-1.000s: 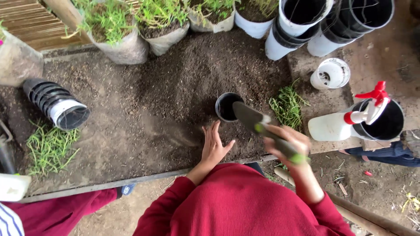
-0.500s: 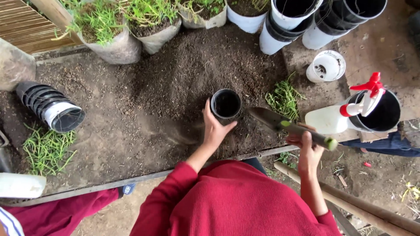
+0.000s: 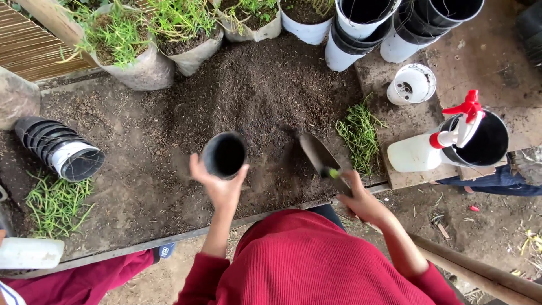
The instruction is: Potting a small seedling by filling a plastic container with soil using a hand trowel and then carefully placing the plant inside.
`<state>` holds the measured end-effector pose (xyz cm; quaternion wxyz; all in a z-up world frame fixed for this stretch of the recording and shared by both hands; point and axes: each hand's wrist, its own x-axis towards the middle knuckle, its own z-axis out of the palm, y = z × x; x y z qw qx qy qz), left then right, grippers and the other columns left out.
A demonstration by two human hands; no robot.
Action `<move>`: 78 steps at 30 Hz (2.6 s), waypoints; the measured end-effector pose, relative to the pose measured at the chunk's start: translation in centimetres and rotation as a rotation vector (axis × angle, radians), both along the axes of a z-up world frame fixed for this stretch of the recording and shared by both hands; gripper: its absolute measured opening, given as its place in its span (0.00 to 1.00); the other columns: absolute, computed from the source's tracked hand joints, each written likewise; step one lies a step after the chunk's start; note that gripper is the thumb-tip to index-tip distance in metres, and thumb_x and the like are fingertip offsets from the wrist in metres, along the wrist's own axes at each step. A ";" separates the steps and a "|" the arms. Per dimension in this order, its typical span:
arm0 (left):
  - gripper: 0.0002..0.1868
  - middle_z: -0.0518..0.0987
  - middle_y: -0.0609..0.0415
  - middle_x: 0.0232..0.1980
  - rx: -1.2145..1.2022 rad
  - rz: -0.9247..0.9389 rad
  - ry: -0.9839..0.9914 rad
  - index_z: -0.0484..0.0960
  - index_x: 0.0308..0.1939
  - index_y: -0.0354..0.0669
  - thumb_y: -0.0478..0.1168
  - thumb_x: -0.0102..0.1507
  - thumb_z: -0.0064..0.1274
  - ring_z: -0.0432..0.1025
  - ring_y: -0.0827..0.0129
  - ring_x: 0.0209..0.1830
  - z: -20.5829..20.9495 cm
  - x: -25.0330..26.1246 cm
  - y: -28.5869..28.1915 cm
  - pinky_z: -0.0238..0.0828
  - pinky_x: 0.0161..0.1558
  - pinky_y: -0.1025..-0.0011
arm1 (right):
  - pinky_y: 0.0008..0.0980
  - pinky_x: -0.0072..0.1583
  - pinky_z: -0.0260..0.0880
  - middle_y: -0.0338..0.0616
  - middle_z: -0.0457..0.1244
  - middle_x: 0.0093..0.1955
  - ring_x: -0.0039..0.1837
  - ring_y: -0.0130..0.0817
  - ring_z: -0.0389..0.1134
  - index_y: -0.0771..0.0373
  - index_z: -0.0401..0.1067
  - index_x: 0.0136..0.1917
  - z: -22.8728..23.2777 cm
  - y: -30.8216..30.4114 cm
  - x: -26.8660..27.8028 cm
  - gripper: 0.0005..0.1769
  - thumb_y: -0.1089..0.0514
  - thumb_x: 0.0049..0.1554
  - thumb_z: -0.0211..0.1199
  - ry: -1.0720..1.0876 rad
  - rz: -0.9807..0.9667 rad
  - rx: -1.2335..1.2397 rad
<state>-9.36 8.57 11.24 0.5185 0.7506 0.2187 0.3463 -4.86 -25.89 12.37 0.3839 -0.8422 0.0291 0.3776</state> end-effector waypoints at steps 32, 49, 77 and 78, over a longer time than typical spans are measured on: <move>0.65 0.42 0.32 0.77 -0.238 0.078 0.041 0.41 0.76 0.58 0.38 0.48 0.75 0.44 0.40 0.78 3.6 -3.2 -1.2 0.40 0.68 0.28 | 0.18 0.19 0.56 0.59 0.70 0.38 0.20 0.24 0.61 0.68 0.64 0.73 0.2 6.7 16.2 0.31 0.59 0.58 0.62 0.327 0.117 0.805; 0.57 0.62 0.37 0.70 -0.025 -0.229 -0.057 0.55 0.73 0.41 0.42 0.47 0.76 0.61 0.45 0.71 -8.2 5.6 -7.4 0.56 0.69 0.45 | 0.33 0.23 0.56 0.65 0.66 0.33 0.22 0.39 0.61 0.61 0.65 0.74 2.2 -5.1 8.0 0.35 0.48 0.56 0.61 -0.097 -0.148 0.490; 0.35 0.61 0.45 0.75 0.480 -0.406 0.371 0.54 0.74 0.42 0.49 0.68 0.49 0.55 0.49 0.76 -11.4 -5.5 -2.2 0.39 0.73 0.38 | 0.36 0.27 0.68 0.66 0.67 0.48 0.29 0.42 0.67 0.55 0.68 0.74 -3.1 -1.4 6.5 0.30 0.57 0.59 0.66 -0.160 -0.346 0.390; 0.33 0.62 0.46 0.74 0.518 -0.433 0.354 0.56 0.73 0.42 0.49 0.68 0.48 0.57 0.51 0.76 -11.6 -5.7 -2.2 0.42 0.72 0.38 | 0.39 0.29 0.70 0.68 0.65 0.53 0.32 0.47 0.69 0.55 0.68 0.74 -3.1 -1.6 6.1 0.29 0.57 0.60 0.65 -0.151 -0.418 0.474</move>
